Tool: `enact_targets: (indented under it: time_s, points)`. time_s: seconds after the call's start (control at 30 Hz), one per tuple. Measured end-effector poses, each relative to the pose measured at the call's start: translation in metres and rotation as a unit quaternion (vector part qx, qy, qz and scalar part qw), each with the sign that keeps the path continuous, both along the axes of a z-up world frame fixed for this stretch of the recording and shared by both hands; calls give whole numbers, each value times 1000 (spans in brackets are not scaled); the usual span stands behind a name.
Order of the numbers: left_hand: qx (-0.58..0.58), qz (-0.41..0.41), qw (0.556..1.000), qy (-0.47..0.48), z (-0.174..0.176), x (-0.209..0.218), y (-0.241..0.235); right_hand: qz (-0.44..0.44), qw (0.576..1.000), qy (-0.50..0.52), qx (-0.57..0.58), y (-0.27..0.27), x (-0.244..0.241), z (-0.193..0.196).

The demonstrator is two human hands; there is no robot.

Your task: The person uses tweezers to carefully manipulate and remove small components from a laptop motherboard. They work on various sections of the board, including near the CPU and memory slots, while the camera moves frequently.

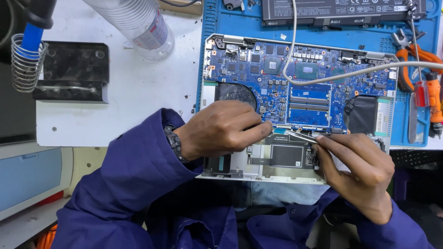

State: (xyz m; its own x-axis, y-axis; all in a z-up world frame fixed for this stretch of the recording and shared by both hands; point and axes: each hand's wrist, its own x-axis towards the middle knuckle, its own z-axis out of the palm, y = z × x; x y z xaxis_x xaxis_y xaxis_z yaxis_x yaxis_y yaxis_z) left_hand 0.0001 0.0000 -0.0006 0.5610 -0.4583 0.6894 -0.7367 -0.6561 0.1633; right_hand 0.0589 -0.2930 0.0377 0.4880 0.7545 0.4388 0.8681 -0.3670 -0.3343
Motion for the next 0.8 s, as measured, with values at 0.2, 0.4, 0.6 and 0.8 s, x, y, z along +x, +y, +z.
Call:
enact_targets:
  time_s: [0.2,0.4,0.6,0.8]
  points:
    - [5,-2,1000,7,-1,0,0,-15,999,28,3,3,-3,3]
    - [2,-2,1000,7,-1,0,0,-6,1000,23,14,1,-3,3]
    - [5,0,1000,9,-2,0,0,-2,999,35,20,6,-2,0]
    - [4,-6,1000,15,-1,0,0,-18,997,69,-5,17,-2,0]
